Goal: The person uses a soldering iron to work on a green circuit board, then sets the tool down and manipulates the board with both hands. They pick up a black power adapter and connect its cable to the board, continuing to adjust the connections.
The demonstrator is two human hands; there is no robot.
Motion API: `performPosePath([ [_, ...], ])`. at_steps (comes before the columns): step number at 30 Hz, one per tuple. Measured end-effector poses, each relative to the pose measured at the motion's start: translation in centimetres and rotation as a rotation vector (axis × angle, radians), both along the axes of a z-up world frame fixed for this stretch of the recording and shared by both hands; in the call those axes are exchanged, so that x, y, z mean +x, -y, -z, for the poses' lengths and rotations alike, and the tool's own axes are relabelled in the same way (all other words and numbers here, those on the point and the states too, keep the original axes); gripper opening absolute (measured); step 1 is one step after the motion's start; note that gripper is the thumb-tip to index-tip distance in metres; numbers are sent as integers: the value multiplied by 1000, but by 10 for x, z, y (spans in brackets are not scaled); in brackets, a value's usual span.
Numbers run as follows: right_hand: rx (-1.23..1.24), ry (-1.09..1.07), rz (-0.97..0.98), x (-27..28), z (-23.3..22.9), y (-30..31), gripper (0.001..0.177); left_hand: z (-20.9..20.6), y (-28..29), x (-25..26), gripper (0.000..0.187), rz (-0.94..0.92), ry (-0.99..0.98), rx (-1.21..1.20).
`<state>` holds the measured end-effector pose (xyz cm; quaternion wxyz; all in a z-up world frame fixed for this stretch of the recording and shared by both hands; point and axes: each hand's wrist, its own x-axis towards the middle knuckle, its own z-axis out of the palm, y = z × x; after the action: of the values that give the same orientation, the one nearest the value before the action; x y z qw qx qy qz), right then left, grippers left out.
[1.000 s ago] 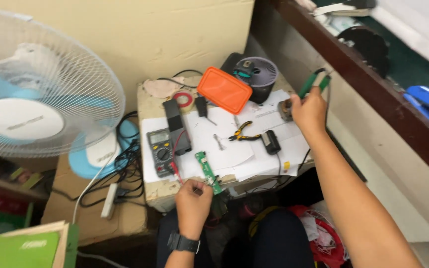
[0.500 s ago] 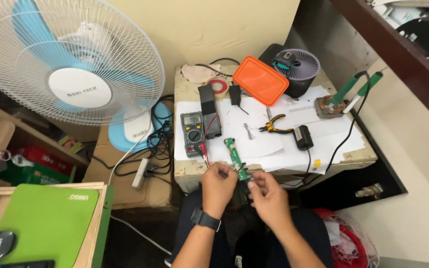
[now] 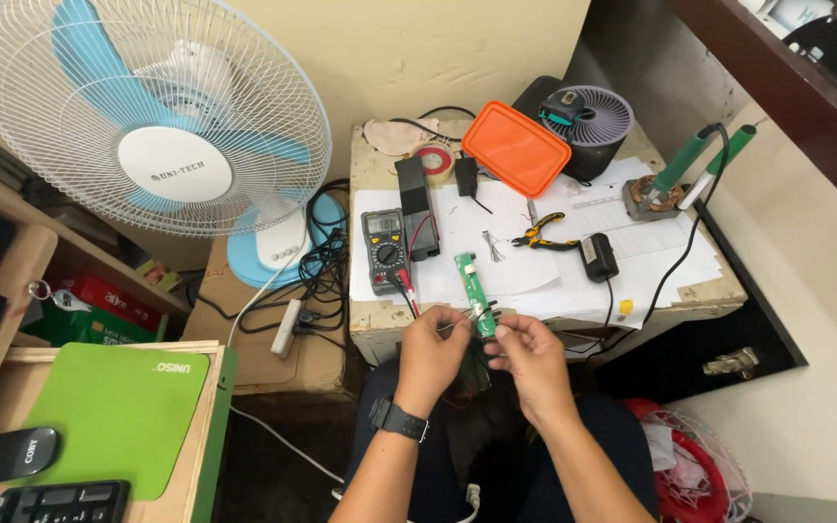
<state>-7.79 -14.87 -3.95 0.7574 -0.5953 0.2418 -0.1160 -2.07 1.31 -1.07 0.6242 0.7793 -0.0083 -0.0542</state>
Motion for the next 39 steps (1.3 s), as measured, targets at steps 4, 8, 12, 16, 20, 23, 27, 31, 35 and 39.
performPosePath([
  [4, -7, 62, 14, -2, -3, 14, 28, -29, 4, -7, 14, 11, 56, -44],
  [8, 108, 172, -26, -14, -13, 24, 33, -49, 3, -19, 13, 24, 169, -78],
  [12, 85, 256, -52, -19, -18, 30, 42, -63, -4, -27, 13, 22, 199, -155],
  [16, -35, 268, -87, -25, -19, 37, 46, -61, -8, -33, 14, 30, 203, -163],
  [20, -233, 296, -112, -35, -32, 38, 47, -67, -12, -44, 15, 23, 183, -208],
  [23, -276, 315, -137, -41, -37, 35, 49, -64, -17, -48, 15, 9, 172, -247],
  [27, -220, 316, -190, -48, -46, 27, 49, -62, -25, -50, 15, -12, 184, -286],
  [31, -175, 314, -214, -50, -43, 22, 49, -59, -32, -50, 14, -32, 197, -338],
  [35, -99, 307, -255, -51, -32, 20, 48, -50, -38, -51, 22, -60, 218, -421],
  [39, -87, 302, -273, -55, -38, 15, 49, -52, -42, -56, 35, -73, 187, -458],
])
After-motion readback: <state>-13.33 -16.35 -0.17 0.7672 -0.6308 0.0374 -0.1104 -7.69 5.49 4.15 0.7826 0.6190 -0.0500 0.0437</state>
